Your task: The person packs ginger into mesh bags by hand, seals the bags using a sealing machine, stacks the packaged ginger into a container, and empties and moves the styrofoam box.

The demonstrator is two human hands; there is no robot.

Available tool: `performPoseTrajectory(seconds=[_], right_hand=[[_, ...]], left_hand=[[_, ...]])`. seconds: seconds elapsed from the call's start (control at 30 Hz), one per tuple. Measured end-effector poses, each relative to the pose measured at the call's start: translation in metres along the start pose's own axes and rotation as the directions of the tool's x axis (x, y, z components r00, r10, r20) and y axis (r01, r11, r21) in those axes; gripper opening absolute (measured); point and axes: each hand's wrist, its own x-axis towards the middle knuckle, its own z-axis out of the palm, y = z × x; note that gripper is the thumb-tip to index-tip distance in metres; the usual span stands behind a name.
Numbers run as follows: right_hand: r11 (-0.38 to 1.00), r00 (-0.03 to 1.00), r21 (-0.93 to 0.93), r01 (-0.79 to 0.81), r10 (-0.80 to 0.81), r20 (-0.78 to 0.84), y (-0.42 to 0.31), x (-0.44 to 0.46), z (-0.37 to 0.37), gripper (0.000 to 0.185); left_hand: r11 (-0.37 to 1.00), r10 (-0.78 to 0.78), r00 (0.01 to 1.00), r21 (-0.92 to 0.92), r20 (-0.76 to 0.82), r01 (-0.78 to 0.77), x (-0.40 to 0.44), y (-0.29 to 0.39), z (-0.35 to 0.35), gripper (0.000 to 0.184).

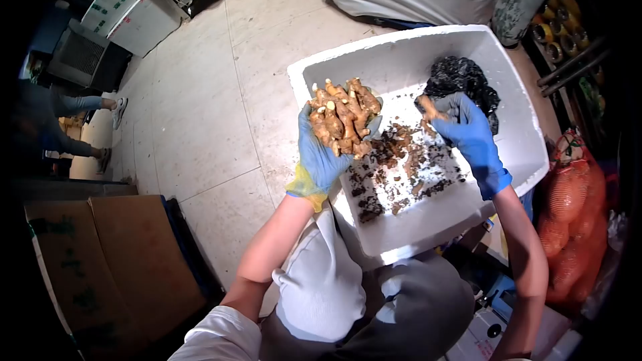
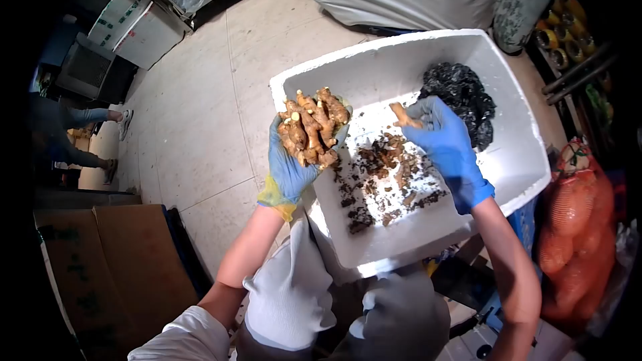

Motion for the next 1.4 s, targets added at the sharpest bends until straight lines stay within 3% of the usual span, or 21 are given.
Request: performPoseTrajectory(seconds=[0.17,0.3,0.33,0.47,0.53,0.57,0.63,0.7,0.77,0.8,0.87,0.9,0.93,1.0,1.03,1.07,1.17,1.23,1.3,1.37,1.4], right_hand=[[0.935,0.939,0.142,0.324,-0.299,-0.172,-0.110,-0.035,0.018,0.018],[0.907,0.891,-0.119,0.404,-0.420,-0.173,-0.148,-0.069,0.053,0.015],[0.765,0.814,-0.408,0.499,-0.575,-0.083,-0.156,-0.080,0.051,0.017],[0.766,0.803,-0.367,0.528,-0.591,-0.078,-0.159,-0.111,0.039,0.018],[0.905,0.906,0.035,0.424,-0.423,-0.016,-0.155,-0.126,0.033,0.019],[0.907,0.907,0.029,0.420,-0.420,-0.021,-0.154,-0.134,0.030,0.019],[0.918,0.967,0.307,0.252,-0.231,-0.104,-0.159,-0.150,0.028,0.020],[0.910,0.968,0.337,0.243,-0.204,-0.148,-0.147,-0.150,0.017,0.018],[0.908,0.981,0.372,0.193,-0.190,-0.045,-0.127,-0.148,0.014,0.020],[0.885,0.989,0.455,0.099,-0.138,0.053,-0.114,-0.146,0.020,0.023],[0.851,0.930,0.500,-0.161,-0.039,0.365,-0.087,-0.146,0.038,0.025],[0.849,0.863,0.468,-0.246,-0.028,0.505,-0.076,-0.150,0.052,0.026],[0.817,0.795,0.464,-0.342,-0.012,0.607,-0.064,-0.156,0.069,0.026],[0.850,0.794,0.353,-0.391,0.117,0.597,-0.065,-0.191,0.062,0.031],[0.871,0.816,0.273,-0.408,0.213,0.537,-0.076,-0.227,0.043,0.035],[0.876,0.834,0.196,-0.440,0.318,0.451,-0.090,-0.259,0.025,0.039],[0.877,0.824,0.060,-0.477,0.422,0.378,-0.107,-0.289,0.004,0.043],[0.897,0.807,0.010,-0.442,0.393,0.441,-0.108,-0.287,0.009,0.043],[0.924,0.778,-0.016,-0.383,0.332,0.534,-0.100,-0.275,0.023,0.042],[0.946,0.729,-0.032,-0.322,0.270,0.629,-0.095,-0.256,0.041,0.042],[0.956,0.696,-0.035,-0.293,0.238,0.678,-0.093,-0.246,0.051,0.042]], left_hand=[[0.975,-0.072,0.990,0.219,0.121,0.044,-0.035,-0.020,0.078,0.050],[0.947,-0.190,0.941,0.304,0.280,0.101,-0.078,-0.036,0.130,0.052],[0.943,-0.193,0.936,0.320,0.293,0.095,-0.088,-0.042,0.138,0.052],[0.914,-0.156,0.934,0.405,0.322,0.013,-0.122,-0.061,0.152,0.049],[0.877,-0.120,0.942,0.477,0.313,-0.046,-0.134,-0.071,0.151,0.047],[0.834,-0.093,0.946,0.544,0.310,-0.096,-0.141,-0.074,0.149,0.047],[0.637,-0.016,0.947,0.733,0.322,-0.238,-0.159,-0.082,0.141,0.045],[0.148,0.057,0.907,0.895,0.417,-0.420,-0.179,-0.087,0.131,0.044],[-0.155,0.067,0.879,0.875,0.473,-0.459,-0.193,-0.095,0.123,0.045],[0.544,-0.056,0.986,0.833,0.159,-0.104,-0.197,-0.097,0.117,0.045],[0.878,-0.455,0.884,0.220,0.107,0.425,-0.210,-0.107,0.111,0.045],[0.769,-0.626,0.776,-0.108,0.075,0.630,-0.217,-0.112,0.108,0.045],[0.800,-0.520,0.852,0.316,-0.059,0.510,-0.230,-0.120,0.106,0.045],[0.628,-0.380,0.921,0.754,0.082,0.192,-0.251,-0.130,0.079,0.044],[0.627,-0.390,0.874,0.779,0.291,0.021,-0.256,-0.132,0.057,0.058],[0.749,-0.505,0.862,0.479,-0.034,0.458,-0.256,-0.136,0.059,0.061],[0.558,-0.560,0.823,0.777,0.093,0.291,-0.264,-0.133,0.039,0.067],[0.561,-0.553,0.783,0.822,0.283,0.099,-0.260,-0.133,0.042,0.069],[0.494,-0.532,0.806,0.868,0.259,0.047,-0.264,-0.135,0.037,0.063],[0.611,-0.699,0.715,0.529,0.011,0.590,-0.266,-0.136,0.022,0.057],[0.608,-0.701,0.713,0.532,0.012,0.589,-0.266,-0.136,0.022,0.057]])
